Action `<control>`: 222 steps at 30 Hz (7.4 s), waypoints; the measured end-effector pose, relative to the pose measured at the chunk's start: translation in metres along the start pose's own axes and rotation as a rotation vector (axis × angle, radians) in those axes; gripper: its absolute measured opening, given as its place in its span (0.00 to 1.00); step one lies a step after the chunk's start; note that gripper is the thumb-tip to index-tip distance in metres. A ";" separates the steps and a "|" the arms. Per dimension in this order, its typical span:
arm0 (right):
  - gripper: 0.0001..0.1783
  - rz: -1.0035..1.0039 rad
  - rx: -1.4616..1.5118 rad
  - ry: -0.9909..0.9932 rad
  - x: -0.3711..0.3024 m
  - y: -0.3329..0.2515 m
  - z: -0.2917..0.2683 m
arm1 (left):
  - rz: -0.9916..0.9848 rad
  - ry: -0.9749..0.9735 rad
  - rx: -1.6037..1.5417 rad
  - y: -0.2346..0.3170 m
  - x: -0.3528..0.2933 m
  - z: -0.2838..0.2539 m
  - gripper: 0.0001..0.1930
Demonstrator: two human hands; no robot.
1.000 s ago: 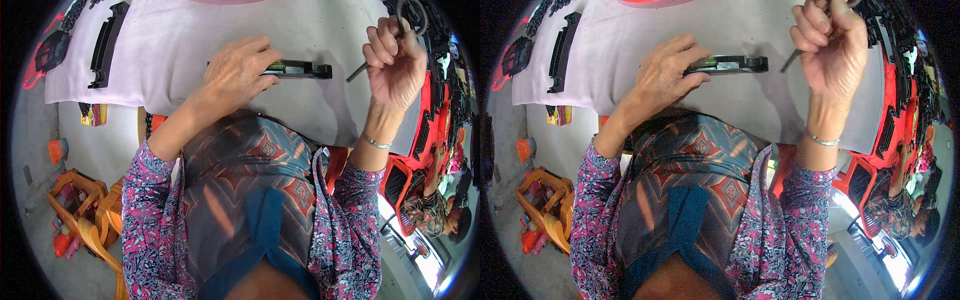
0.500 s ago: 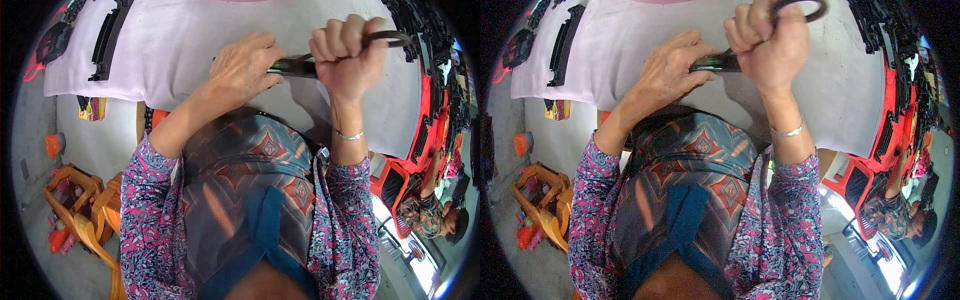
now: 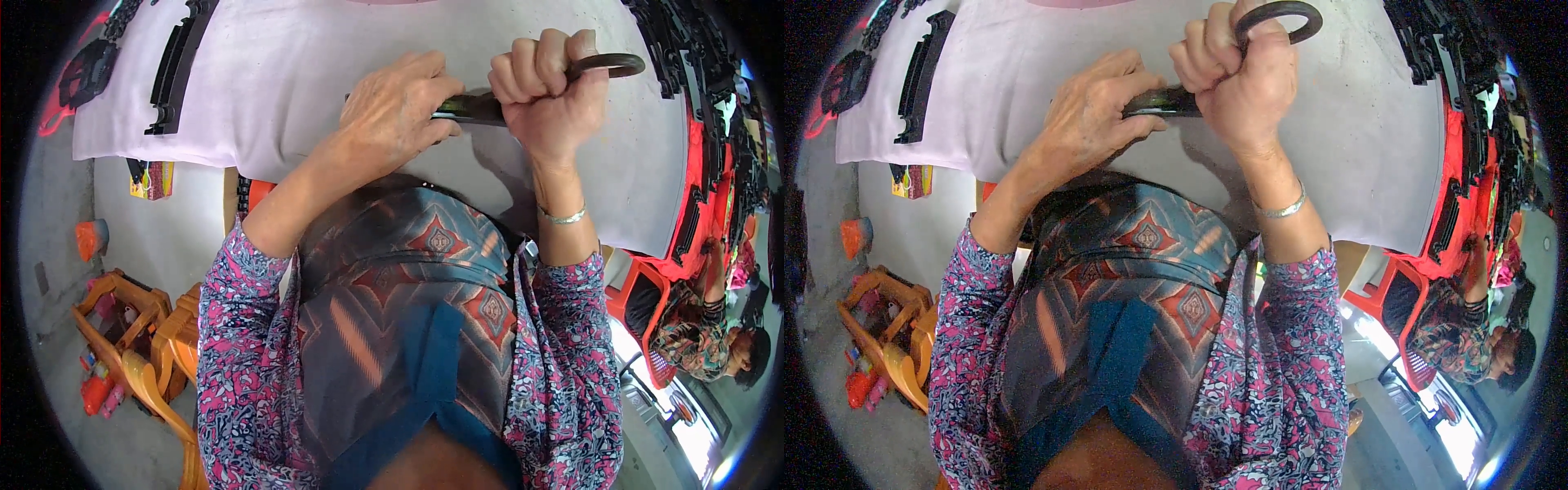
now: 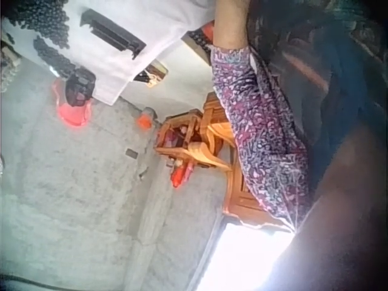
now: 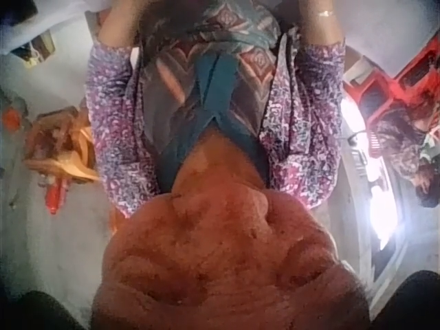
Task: The person assembles black plastic components by inserting small pieces into the frames by hand and seating them using a metal tool.
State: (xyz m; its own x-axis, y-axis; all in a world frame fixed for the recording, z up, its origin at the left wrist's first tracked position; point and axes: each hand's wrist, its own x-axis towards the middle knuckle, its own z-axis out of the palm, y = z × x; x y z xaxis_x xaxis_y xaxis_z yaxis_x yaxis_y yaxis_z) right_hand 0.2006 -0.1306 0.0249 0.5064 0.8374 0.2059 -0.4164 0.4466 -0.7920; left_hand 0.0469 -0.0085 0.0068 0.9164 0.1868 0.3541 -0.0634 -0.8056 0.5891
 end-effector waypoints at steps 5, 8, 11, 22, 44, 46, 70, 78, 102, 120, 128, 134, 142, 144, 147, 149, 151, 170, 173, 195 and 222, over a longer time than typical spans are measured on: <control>0.31 -0.024 -0.017 0.002 -0.004 -0.006 0.007 | -0.014 -0.019 -0.016 0.002 -0.002 -0.006 0.21; 0.31 -0.049 0.020 0.032 0.001 -0.008 0.015 | -0.058 0.037 -0.110 0.002 -0.001 -0.018 0.22; 0.31 -0.039 0.050 -0.016 0.005 -0.004 0.011 | 0.034 0.091 0.047 -0.005 -0.002 -0.031 0.24; 0.29 -0.001 -0.059 -0.087 0.010 0.018 0.026 | -0.123 -0.111 -0.089 -0.017 -0.011 -0.036 0.17; 0.11 0.076 -0.374 0.321 0.029 -0.105 -0.035 | -0.101 -0.094 -0.069 -0.017 -0.008 -0.037 0.19; 0.09 0.264 -0.659 0.457 0.028 -0.098 -0.052 | -0.059 -0.105 -0.054 -0.020 -0.009 -0.036 0.20; 0.12 0.210 -1.471 0.025 0.060 -0.060 -0.042 | 0.008 -0.029 -0.369 -0.038 -0.011 -0.021 0.22; 0.07 0.073 -1.281 -0.048 0.114 -0.009 -0.029 | 0.065 0.012 -0.327 -0.041 -0.012 -0.016 0.22; 0.08 0.032 -1.687 -0.180 0.232 0.058 -0.035 | 0.043 -0.050 -0.309 -0.039 -0.013 -0.017 0.23; 0.11 -0.596 -1.510 -0.327 0.032 -0.010 0.032 | -0.503 0.294 -0.841 -0.005 0.004 -0.043 0.14; 0.14 -0.499 -1.336 -0.153 -0.002 -0.015 0.044 | -0.513 0.216 -0.940 0.008 0.001 -0.043 0.08; 0.08 0.091 -0.841 0.072 -0.009 -0.024 0.035 | -0.387 0.288 -0.954 0.019 0.005 -0.041 0.07; 0.09 0.176 -0.969 0.045 -0.016 -0.035 0.031 | -0.343 0.149 -0.848 0.015 0.010 -0.030 0.09; 0.10 0.203 -0.951 0.067 -0.020 -0.041 0.032 | -0.316 0.124 -0.837 0.015 0.009 -0.030 0.10; 0.12 0.264 -0.915 0.152 -0.028 -0.049 0.027 | -0.225 0.059 -0.814 0.015 0.007 -0.032 0.14; 0.12 0.303 -0.897 0.223 -0.035 -0.053 0.022 | -0.107 0.065 -0.396 0.010 0.003 -0.035 0.20; 0.13 0.374 -0.887 0.310 -0.042 -0.053 0.020 | -0.028 0.084 -0.233 0.001 -0.005 -0.030 0.22; 0.14 0.459 -1.159 0.211 -0.042 -0.022 0.028 | -0.099 0.061 -0.122 0.012 -0.017 -0.008 0.17; 0.14 0.364 -1.294 0.157 -0.046 -0.024 0.028 | -0.074 0.086 -0.136 0.017 -0.021 -0.011 0.18; 0.15 0.259 -1.523 0.157 -0.040 -0.014 0.041 | -0.083 0.092 -0.198 0.007 -0.027 -0.009 0.18; 0.14 0.248 -1.499 0.197 -0.044 -0.014 0.034 | -0.093 0.058 -0.229 0.006 -0.029 -0.010 0.17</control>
State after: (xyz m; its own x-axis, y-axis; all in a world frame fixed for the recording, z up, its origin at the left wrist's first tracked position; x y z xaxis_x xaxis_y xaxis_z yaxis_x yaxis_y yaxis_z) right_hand 0.1592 -0.1629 0.0466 0.6805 0.7327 0.0039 0.5572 -0.5141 -0.6521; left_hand 0.0157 -0.0132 0.0073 0.8986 0.2916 0.3277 -0.0735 -0.6363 0.7679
